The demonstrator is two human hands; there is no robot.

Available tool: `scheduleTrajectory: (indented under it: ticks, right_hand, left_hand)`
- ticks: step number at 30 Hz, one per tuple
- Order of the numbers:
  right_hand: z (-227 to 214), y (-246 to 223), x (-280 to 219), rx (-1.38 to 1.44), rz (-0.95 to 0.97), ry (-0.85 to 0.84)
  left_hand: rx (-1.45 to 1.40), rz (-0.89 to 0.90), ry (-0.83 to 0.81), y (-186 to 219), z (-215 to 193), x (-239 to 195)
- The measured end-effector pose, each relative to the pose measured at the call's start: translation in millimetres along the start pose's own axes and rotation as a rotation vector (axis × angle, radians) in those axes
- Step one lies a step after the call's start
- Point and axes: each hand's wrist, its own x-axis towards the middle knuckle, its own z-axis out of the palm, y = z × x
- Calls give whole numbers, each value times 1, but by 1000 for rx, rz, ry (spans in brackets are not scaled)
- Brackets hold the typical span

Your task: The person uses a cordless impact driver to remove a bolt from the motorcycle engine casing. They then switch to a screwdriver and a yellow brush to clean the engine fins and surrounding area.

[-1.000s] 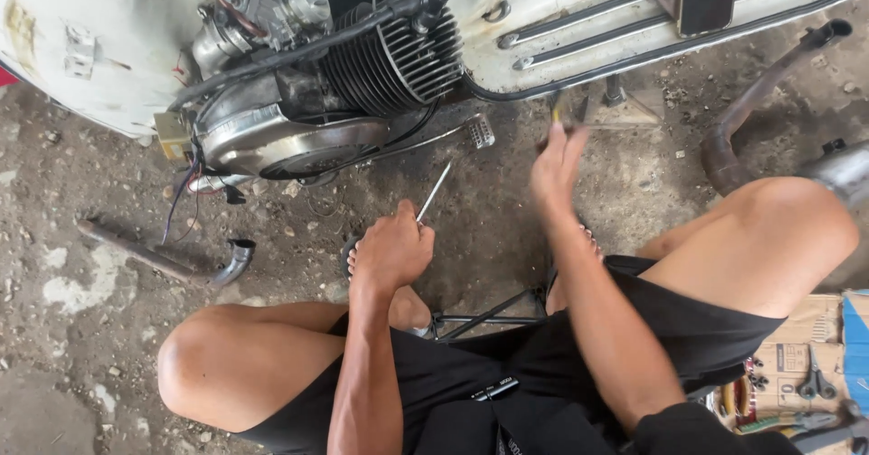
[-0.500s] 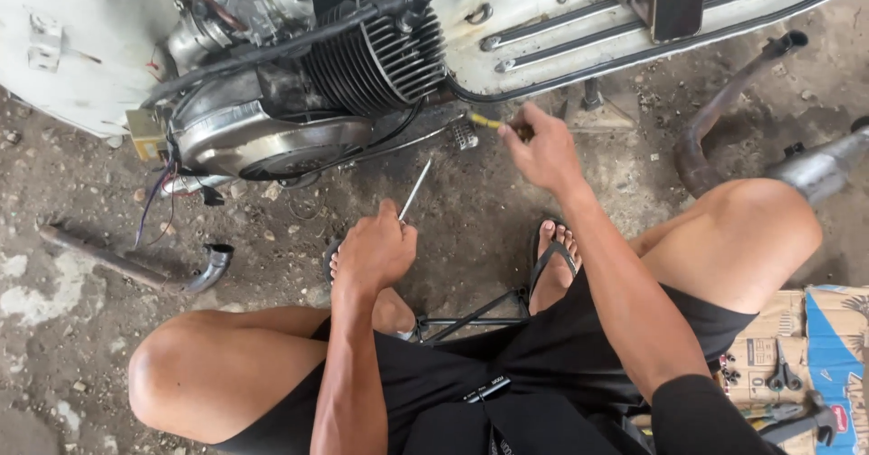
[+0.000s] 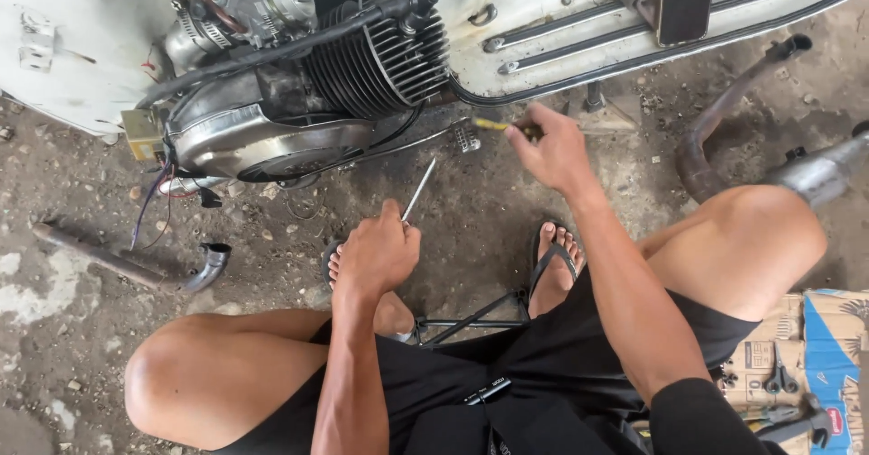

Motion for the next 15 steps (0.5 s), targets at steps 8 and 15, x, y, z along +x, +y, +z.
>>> scheduleTrajectory:
  ticks: [8,15]
  right_hand:
    - [-7,-27,-13,53,16,-12]
    - [-10,-48,-27,-114,-95,-11]
  left_hand:
    - [-27,20,13,0,-1,-1]
    - [-55,21,28,9,-8,-10]
